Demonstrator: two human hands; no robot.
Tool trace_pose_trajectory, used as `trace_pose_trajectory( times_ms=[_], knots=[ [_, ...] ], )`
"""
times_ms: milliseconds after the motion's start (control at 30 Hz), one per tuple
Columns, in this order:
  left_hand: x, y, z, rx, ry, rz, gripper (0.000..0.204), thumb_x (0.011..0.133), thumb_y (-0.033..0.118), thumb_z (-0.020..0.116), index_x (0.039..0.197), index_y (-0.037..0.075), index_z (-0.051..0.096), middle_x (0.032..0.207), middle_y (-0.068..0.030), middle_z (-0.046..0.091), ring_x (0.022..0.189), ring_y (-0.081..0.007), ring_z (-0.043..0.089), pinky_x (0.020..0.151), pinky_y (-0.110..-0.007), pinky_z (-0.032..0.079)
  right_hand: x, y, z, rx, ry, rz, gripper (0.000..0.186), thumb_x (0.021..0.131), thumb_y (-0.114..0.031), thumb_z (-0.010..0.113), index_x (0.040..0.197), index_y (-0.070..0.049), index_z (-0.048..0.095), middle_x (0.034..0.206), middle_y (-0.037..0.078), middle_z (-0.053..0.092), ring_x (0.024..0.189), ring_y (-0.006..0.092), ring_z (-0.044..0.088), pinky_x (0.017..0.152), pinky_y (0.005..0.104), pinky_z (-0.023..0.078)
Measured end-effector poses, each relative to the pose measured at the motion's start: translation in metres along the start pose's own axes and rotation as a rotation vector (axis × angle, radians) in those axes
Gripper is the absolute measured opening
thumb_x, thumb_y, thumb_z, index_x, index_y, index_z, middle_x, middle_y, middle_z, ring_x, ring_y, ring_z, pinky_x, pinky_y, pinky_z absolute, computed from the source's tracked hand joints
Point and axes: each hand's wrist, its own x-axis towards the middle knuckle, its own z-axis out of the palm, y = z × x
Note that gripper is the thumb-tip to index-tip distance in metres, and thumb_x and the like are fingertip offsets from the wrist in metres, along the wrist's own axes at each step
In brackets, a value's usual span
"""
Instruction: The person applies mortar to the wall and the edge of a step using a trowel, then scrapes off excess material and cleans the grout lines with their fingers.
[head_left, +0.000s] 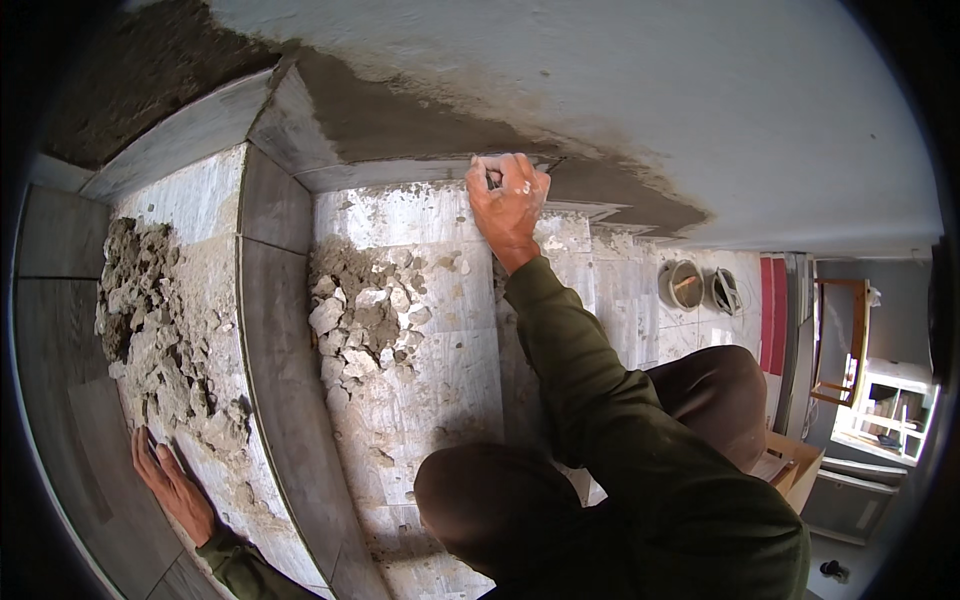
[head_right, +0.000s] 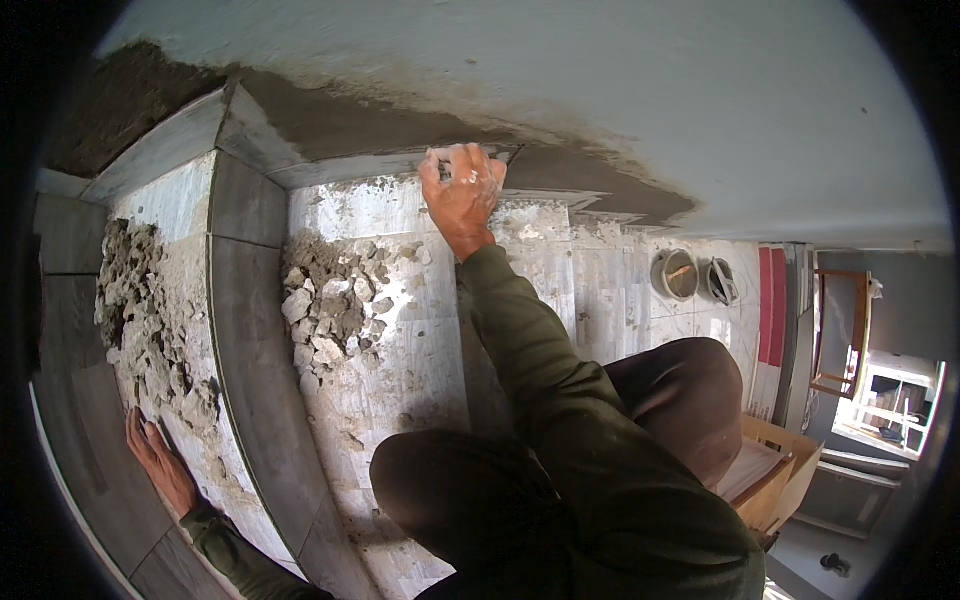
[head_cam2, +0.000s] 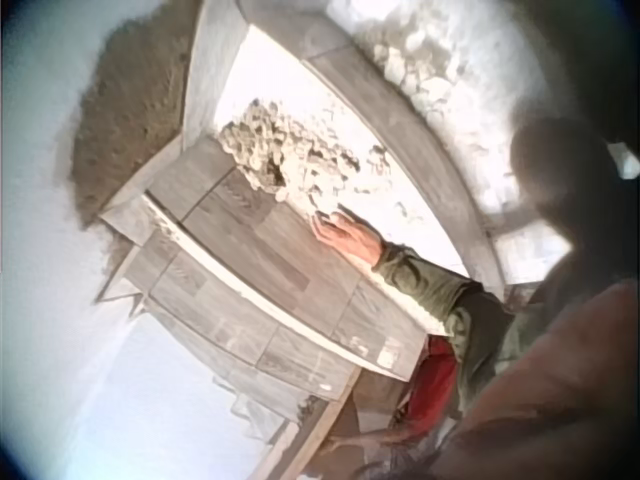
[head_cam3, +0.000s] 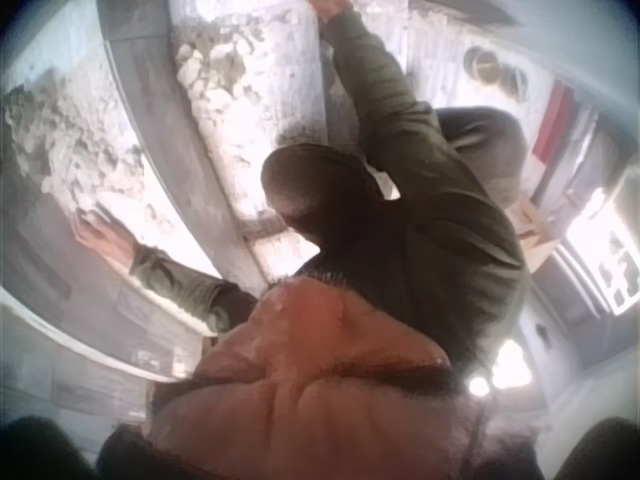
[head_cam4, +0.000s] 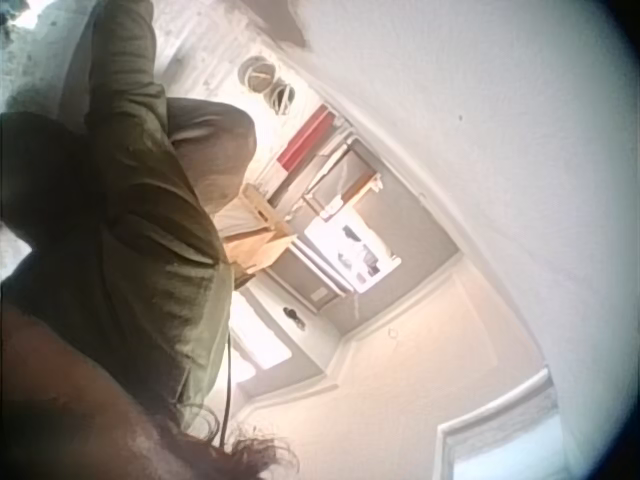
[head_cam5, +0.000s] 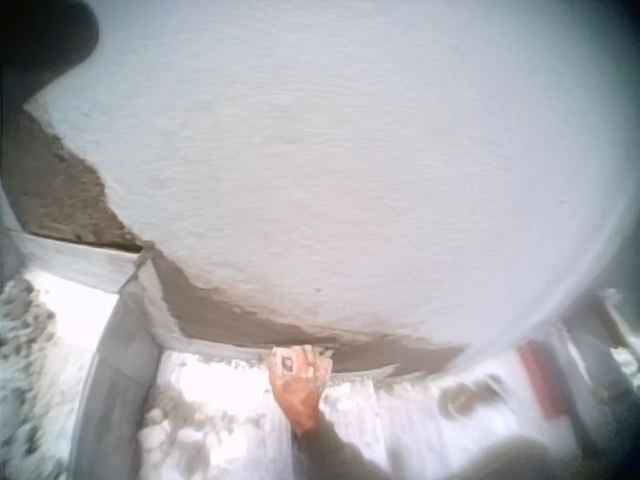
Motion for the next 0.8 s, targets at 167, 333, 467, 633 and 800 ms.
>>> trace_pose_trajectory(
  times_ms=[167, 333, 467, 633, 800],
  knots=[
    [0.0, 0.0, 0.0, -0.043, 0.0, -0.011, 0.049, 0.102, 0.037, 0.036, 0.133, 0.0, 0.044, 0.136, -0.0177, 0.041, 0.128, -0.0315, 0.038, 0.108, -0.041, 0.027, 0.001, 0.005, -0.003, -0.013, 0.005, 0.001, 0.014, 0.077, -0.017, 0.07, 0.07, -0.012, 0.059, 0.067, 0.0, 0.054, 0.064, 0.0213, 0.053, 0.069, 0.0371, 0.035],
    [0.0, -0.002, 0.0, -0.03, -0.009, -0.01, 0.049, 0.101, 0.036, 0.037, 0.133, -0.001, 0.043, 0.137, -0.0165, 0.039, 0.128, -0.0292, 0.039, 0.104, -0.039, 0.033, 0.002, 0.01, -0.008, -0.03, 0.013, 0.011, 0.014, 0.076, -0.017, 0.07, 0.07, -0.012, 0.058, 0.067, 0.0, 0.055, 0.065, 0.0214, 0.053, 0.068, 0.0373, 0.036],
    [0.0, -0.002, 0.0, -0.036, -0.006, -0.023, 0.051, 0.101, 0.038, 0.037, 0.134, 0.0, 0.043, 0.137, -0.0163, 0.039, 0.129, -0.0292, 0.038, 0.104, -0.039, 0.034, 0.005, 0.011, -0.013, -0.009, 0.017, 0.007, 0.014, 0.076, -0.016, 0.069, 0.07, -0.011, 0.058, 0.066, 0.0, 0.054, 0.063, 0.0216, 0.053, 0.067, 0.0377, 0.037],
    [0.0, -0.005, 0.0, -0.026, -0.009, -0.015, 0.051, 0.101, 0.038, 0.037, 0.134, 0.0, 0.043, 0.137, -0.0164, 0.039, 0.129, -0.0293, 0.038, 0.105, -0.04, 0.034, 0.006, 0.016, -0.017, -0.005, 0.018, 0.023, 0.014, 0.076, -0.015, 0.07, 0.069, -0.011, 0.058, 0.066, 0.0, 0.054, 0.062, 0.0213, 0.052, 0.065, 0.0379, 0.037],
    [0.0, -0.006, -0.001, -0.008, -0.016, 0.002, 0.051, 0.102, 0.038, 0.036, 0.135, 0.0, 0.043, 0.138, -0.0163, 0.039, 0.129, -0.0294, 0.038, 0.105, -0.04, 0.033, 0.006, 0.025, -0.019, -0.068, 0.005, -0.027, 0.016, 0.077, -0.016, 0.07, 0.069, -0.011, 0.058, 0.066, -0.001, 0.053, 0.064, 0.0197, 0.052, 0.067, 0.0369, 0.036]
  ],
)
